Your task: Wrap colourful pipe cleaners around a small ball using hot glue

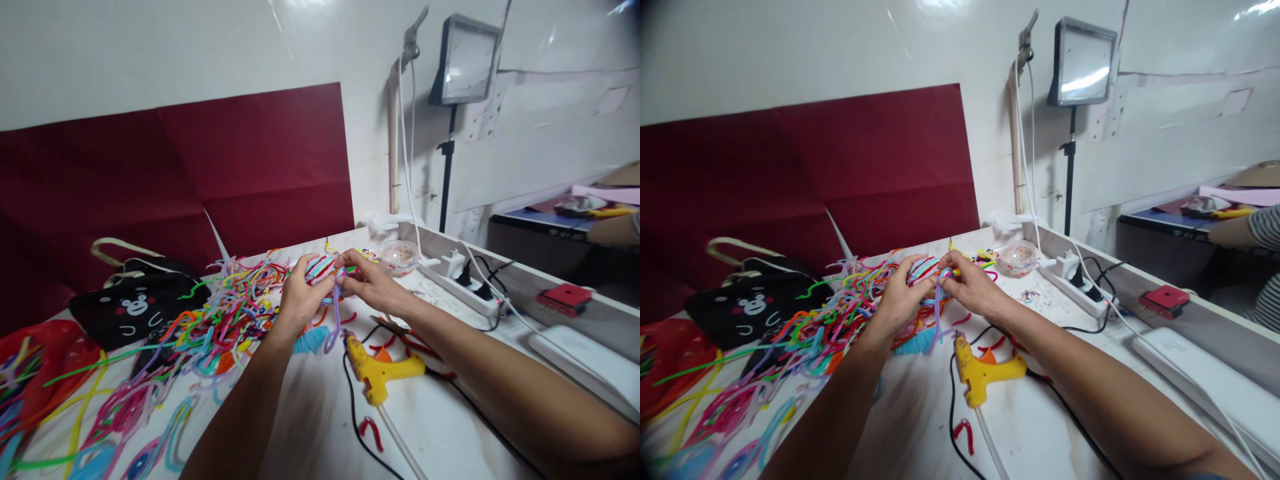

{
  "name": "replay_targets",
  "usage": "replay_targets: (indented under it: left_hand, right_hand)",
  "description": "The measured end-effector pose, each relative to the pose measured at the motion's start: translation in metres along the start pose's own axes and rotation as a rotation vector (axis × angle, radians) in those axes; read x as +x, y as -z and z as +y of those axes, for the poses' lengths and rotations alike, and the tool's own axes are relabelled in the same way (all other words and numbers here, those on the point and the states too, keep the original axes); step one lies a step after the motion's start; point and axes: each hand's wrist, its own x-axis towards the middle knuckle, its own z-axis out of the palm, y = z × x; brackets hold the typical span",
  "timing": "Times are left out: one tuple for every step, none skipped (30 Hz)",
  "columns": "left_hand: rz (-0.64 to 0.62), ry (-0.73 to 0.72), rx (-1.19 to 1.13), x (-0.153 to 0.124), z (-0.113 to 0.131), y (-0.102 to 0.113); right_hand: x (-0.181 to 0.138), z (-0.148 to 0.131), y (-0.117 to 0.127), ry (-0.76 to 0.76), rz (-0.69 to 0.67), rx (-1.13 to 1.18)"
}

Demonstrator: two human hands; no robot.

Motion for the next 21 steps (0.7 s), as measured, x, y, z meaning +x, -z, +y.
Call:
replay_targets:
  left_hand:
    - [-0.002,0.002,-0.007,0.0,-0.0003,0.0]
    - [-0.006,0.004,-0.01,-0.0001,-0.0002,0.0001]
    - [-0.011,0.004,-0.006,-0.0003,0.0001,0.0002]
    - [-0.015,0.001,0.004,-0.0006,0.0006,0.0004]
    - [-0.018,-0.003,0.017,-0.001,0.0014,0.0006]
    - [-0.019,-0.008,0.03,-0.0014,0.0023,0.0008]
    - [-0.017,-0.014,0.042,-0.0018,0.0032,0.0011]
    - [-0.018,-0.019,0.051,-0.0023,0.004,0.0013]
    - [-0.022,-0.02,0.056,-0.0026,0.0048,0.0014]
    - [-0.029,-0.018,0.059,-0.0029,0.0055,0.0016]
    - [-0.04,-0.014,0.061,-0.0032,0.006,0.0018]
    - [-0.053,-0.006,0.06,-0.0033,0.0064,0.0021]
    - [-0.066,0.003,0.053,-0.0034,0.0067,0.0024]
    - [-0.075,0.012,0.042,-0.0034,0.0069,0.0028]
    - [-0.08,0.017,0.027,-0.0033,0.0071,0.0033]
    - [-0.083,0.02,0.011,-0.0032,0.0071,0.0037]
    - [-0.083,0.019,-0.004,-0.0031,0.0071,0.0042]
    - [-0.08,0.016,-0.015,-0.003,0.007,0.0045]
    - [-0.078,0.014,-0.019,-0.0029,0.0068,0.0047]
    - [-0.076,0.015,-0.017,-0.0028,0.0065,0.0048]
    - [-0.074,0.018,-0.013,-0.0027,0.0061,0.0048]
  right_hand:
    - [0.0003,-0.0004,-0.0002,-0.013,0.009,0.003]
    - [0.0007,-0.0007,-0.0002,-0.026,0.018,0.005]
    - [0.0011,-0.0009,-0.0001,-0.037,0.028,0.007]
    - [0.0014,-0.0012,0.0001,-0.046,0.038,0.01]
    - [0.0018,-0.0015,0.0003,-0.05,0.05,0.015]
    - [0.002,-0.0019,0.0005,-0.053,0.059,0.02]
    - [0.0021,-0.0024,0.0008,-0.055,0.066,0.026]
    - [0.0021,-0.0031,0.001,-0.058,0.07,0.031]
    - [0.0021,-0.0038,0.0014,-0.063,0.071,0.034]
    - [0.0019,-0.0045,0.0017,-0.07,0.072,0.037]
    - [0.0017,-0.0051,0.0021,-0.078,0.071,0.04]
    - [0.0015,-0.0056,0.0025,-0.085,0.07,0.044]
    - [0.0014,-0.0059,0.0029,-0.091,0.071,0.048]
    - [0.0012,-0.0061,0.0033,-0.095,0.072,0.053]
    - [0.0012,-0.0062,0.0037,-0.097,0.071,0.059]
    - [0.0011,-0.0062,0.004,-0.099,0.068,0.063]
    - [0.0011,-0.0061,0.0043,-0.101,0.066,0.067]
    - [0.0012,-0.0061,0.0045,-0.104,0.064,0.069]
    - [0.0013,-0.006,0.0046,-0.108,0.063,0.07]
    - [0.0014,-0.0059,0.0047,-0.113,0.063,0.072]
    - [0.0016,-0.0059,0.0046,-0.119,0.062,0.075]
